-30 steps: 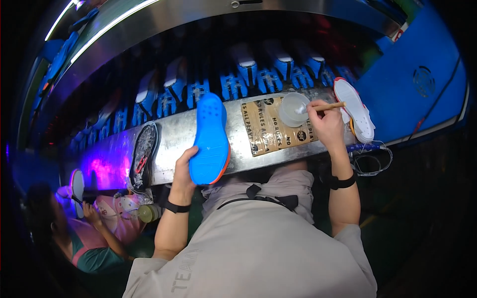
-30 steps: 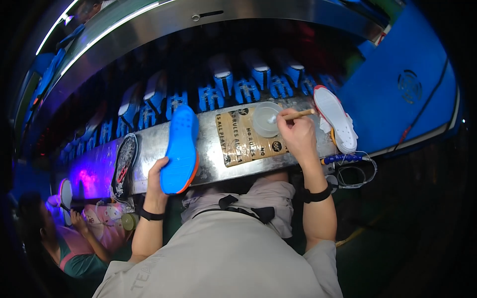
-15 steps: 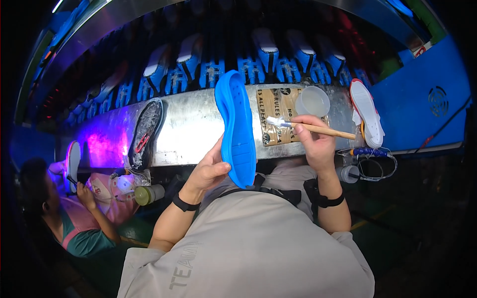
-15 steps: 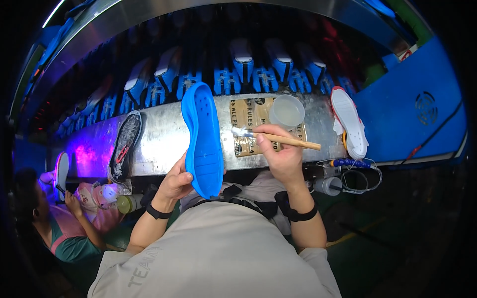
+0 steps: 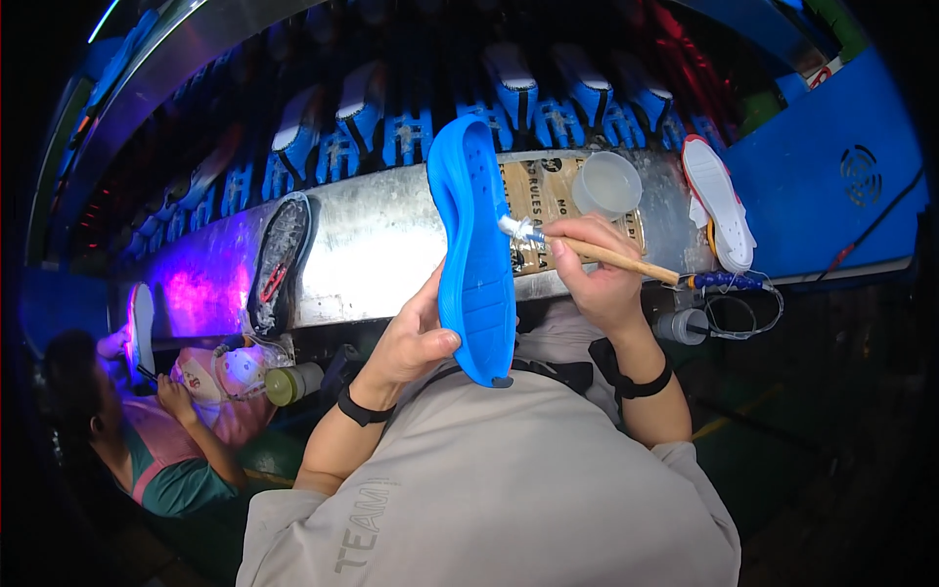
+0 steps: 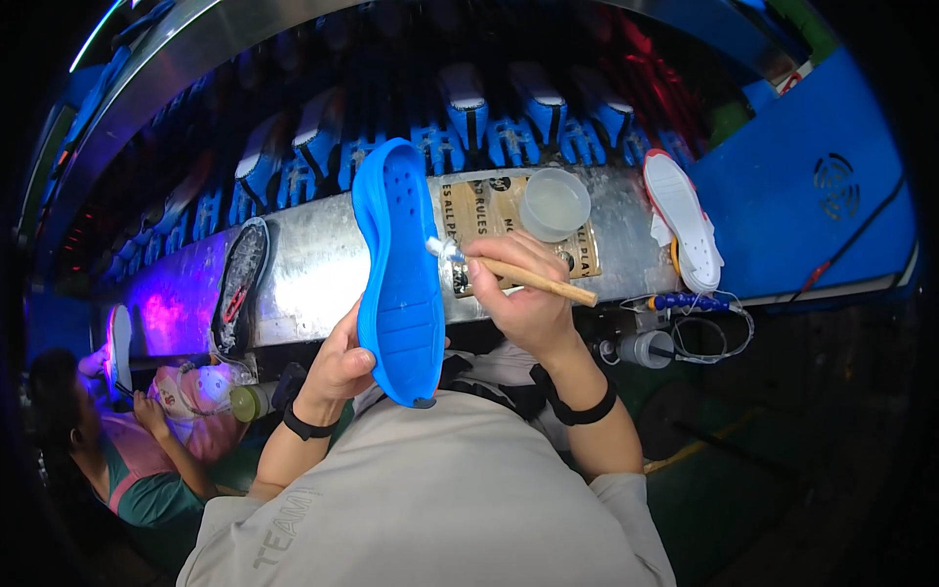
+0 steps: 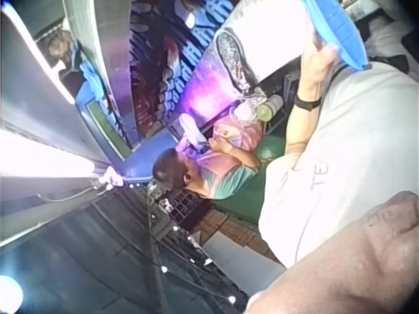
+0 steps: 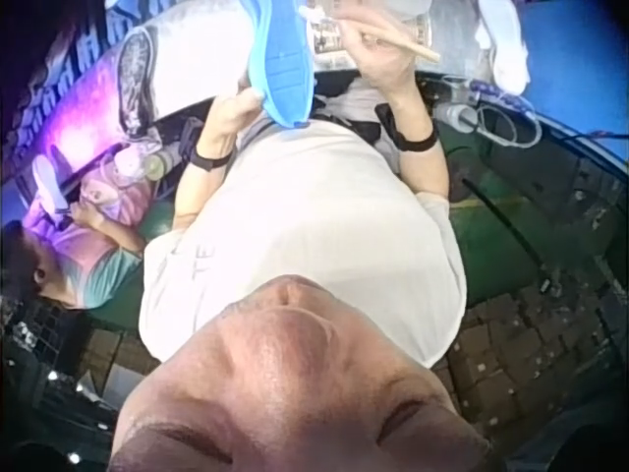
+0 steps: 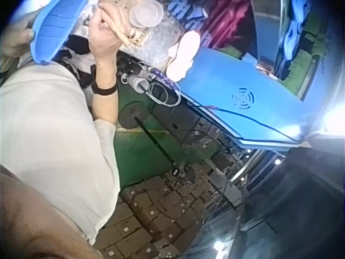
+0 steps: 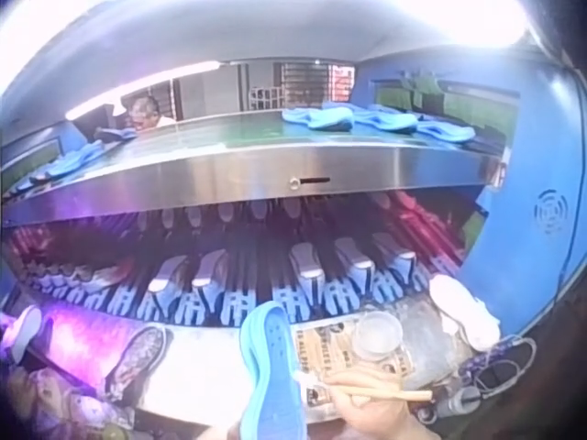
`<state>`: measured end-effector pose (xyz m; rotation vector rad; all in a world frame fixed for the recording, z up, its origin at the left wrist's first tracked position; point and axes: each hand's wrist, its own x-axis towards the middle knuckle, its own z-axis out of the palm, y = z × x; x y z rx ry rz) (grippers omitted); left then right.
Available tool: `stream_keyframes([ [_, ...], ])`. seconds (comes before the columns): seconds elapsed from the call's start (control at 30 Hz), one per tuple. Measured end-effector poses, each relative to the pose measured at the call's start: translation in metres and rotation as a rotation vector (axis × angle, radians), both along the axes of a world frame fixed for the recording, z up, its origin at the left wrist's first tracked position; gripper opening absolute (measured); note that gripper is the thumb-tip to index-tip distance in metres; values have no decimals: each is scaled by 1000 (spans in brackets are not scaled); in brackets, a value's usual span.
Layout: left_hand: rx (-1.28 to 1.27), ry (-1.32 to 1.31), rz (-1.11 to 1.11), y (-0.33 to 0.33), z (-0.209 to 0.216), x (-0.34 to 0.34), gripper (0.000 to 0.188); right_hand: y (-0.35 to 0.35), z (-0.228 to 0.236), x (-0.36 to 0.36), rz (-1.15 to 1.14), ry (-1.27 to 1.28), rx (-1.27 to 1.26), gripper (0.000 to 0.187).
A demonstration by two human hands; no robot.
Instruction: Apply glue to blue shoe soles using a brush and place them onto a moving conveyor belt.
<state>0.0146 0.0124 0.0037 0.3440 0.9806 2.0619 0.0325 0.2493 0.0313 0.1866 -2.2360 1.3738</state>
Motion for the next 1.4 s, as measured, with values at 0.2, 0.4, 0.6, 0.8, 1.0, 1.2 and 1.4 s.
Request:
stream_keyframes([
  [0.2, 9, -26, 30, 0, -1, -3, 108, -5, 4, 14, 81, 1, 50, 3],
  [0.4, 19, 5, 28, -1, 1, -6, 106, -6, 8, 8, 29, -10, -33, 7],
  [0.6, -15, 16, 40, -7, 2, -16, 110, -10, 10, 16, 96, 35, 43, 5],
  [0.8, -78, 91, 123, -11, 2, -19, 113, -11, 21, 31, 167, 5, 46, 6],
  [1.0, -116, 186, 147, -6, 8, -19, 116, -11, 19, 31, 161, -40, -37, 5],
  [1.2, -134, 238, 185, -6, 14, -18, 117, -14, 13, 35, 108, 43, 3, 7],
  [1.4, -107, 240, 103, -11, 3, -26, 116, -17, 18, 46, 178, 4, 24, 9],
])
